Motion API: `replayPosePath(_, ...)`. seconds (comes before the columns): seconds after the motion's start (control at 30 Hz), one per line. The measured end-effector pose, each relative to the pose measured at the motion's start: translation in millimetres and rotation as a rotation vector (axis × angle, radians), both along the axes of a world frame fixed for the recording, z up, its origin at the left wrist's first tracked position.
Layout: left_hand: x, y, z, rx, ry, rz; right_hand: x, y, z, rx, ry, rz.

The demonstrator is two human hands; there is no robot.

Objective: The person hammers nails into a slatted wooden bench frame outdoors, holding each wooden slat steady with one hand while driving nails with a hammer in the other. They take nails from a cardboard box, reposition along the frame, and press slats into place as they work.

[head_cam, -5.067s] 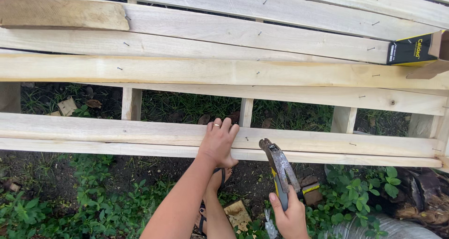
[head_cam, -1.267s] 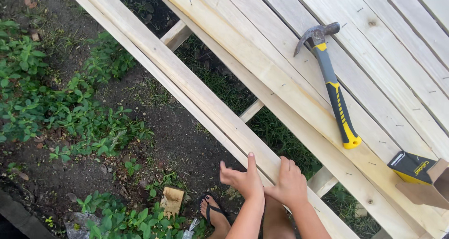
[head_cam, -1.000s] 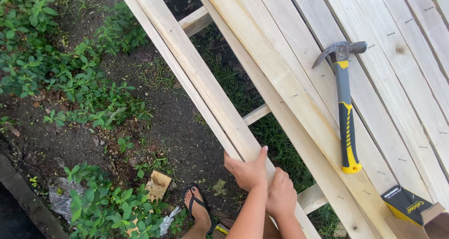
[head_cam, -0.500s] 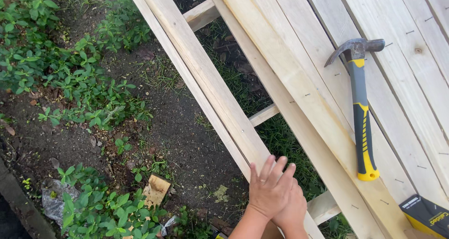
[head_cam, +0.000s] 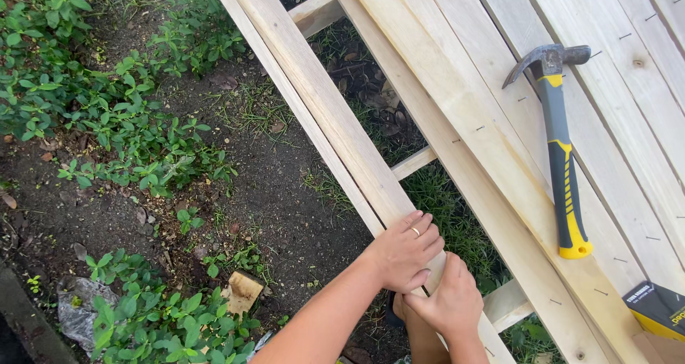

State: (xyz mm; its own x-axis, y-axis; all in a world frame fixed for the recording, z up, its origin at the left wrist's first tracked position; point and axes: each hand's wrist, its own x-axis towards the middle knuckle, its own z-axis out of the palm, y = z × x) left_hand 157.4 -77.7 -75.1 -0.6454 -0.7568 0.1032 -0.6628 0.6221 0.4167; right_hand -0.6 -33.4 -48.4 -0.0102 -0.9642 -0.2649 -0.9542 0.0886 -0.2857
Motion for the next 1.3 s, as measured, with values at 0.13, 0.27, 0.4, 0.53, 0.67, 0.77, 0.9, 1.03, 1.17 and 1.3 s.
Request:
replayPosePath(0.13,11,-8,-4,-0.024,0.043,-0.039,0,3,0,0.034,0.005,-0.024)
replayPosePath(0.27,7,-9,-3,-0.039,-0.037,-0.099,-1,5,2,0.034,-0.003,-0.059)
replayPosePath(0.4,4,-8,-4,-0.022,-0.016,-0.111,-2,5,4,-0.027,-0.055,-0.044)
replayPosePath(0.53,5,-6,-8,-0.038,-0.007,-0.097,-3,4,1,0.03,-0.004,-0.05)
replayPosePath(0.67,3,-6,-9,-0.018,-0.04,-0.117,-6,3,-4,0.057,0.002,-0.028)
replayPosePath(0.77,2,-7,-8,0.027,-0.057,-0.124,-8,2,-5,0.077,-0.025,-0.026)
replayPosePath(0.9,3,-7,-6,0.022,-0.113,-0.134,-8,-1,-3,0.146,-0.033,-0.026)
replayPosePath(1.03,1,-7,2,0.058,-0.087,-0.105,-9,-3,1,0.19,-0.068,-0.035)
replayPosePath(1.17,-23,-26,8,0.304,-0.143,0.0,-13,-2,0,-0.047,-0.18,0.011)
replayPosePath(1.3,-64,-62,-2,0.421,-0.386,-0.08,-14,1,-7,0.139,-0.096,-0.028)
